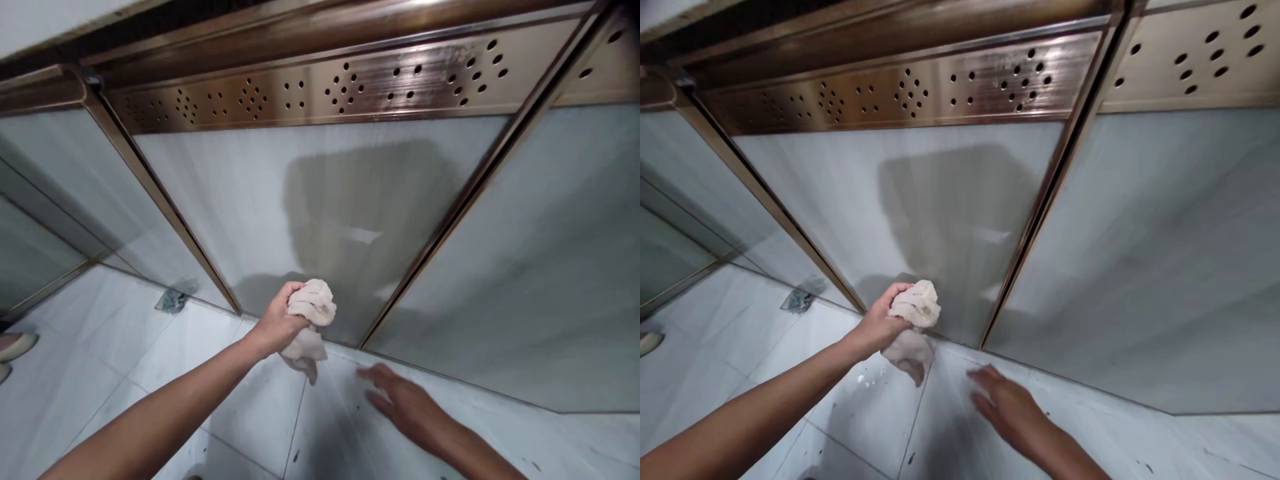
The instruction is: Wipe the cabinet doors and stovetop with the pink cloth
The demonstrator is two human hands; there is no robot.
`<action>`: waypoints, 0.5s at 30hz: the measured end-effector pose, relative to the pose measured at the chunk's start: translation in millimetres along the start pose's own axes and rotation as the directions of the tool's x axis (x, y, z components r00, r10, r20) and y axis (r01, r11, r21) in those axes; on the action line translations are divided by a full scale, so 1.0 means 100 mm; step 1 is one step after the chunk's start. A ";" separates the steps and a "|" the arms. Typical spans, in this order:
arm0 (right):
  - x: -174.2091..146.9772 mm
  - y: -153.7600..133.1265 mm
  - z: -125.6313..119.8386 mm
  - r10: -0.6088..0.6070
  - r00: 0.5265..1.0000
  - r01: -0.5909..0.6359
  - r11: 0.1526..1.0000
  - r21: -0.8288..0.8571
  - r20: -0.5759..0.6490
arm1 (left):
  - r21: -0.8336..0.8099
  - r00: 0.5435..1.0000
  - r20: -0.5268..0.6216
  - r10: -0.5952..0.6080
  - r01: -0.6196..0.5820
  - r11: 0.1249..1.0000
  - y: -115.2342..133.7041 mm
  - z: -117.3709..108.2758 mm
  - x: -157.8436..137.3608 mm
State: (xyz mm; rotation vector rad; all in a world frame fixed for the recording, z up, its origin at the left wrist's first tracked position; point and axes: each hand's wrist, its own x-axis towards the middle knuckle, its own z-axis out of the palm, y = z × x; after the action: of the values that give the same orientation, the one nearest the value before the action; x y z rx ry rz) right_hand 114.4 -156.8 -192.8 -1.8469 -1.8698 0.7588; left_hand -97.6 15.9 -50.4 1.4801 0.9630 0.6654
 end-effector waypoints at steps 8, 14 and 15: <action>0.37 -0.93 -0.37 -0.023 0.933 0.229 0.809 0.542 -0.360 | -0.226 0.999 -0.012 -0.037 0.034 0.974 0.11 0.27 -0.14; 0.50 -1.15 -0.23 0.069 0.915 0.229 0.722 0.653 -0.397 | -0.435 0.953 0.268 -0.144 0.253 0.864 0.28 0.36 -0.40; 0.49 -1.13 -0.30 0.099 0.888 0.234 0.744 0.626 -0.450 | -0.433 0.948 0.297 -0.114 0.241 0.869 0.31 0.33 -0.43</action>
State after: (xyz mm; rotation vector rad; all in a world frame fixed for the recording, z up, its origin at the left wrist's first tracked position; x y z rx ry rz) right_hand 43.7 -102.8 -102.6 -1.3168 -1.1337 0.7506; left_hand -84.6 -36.8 -19.8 1.0045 0.6637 0.5023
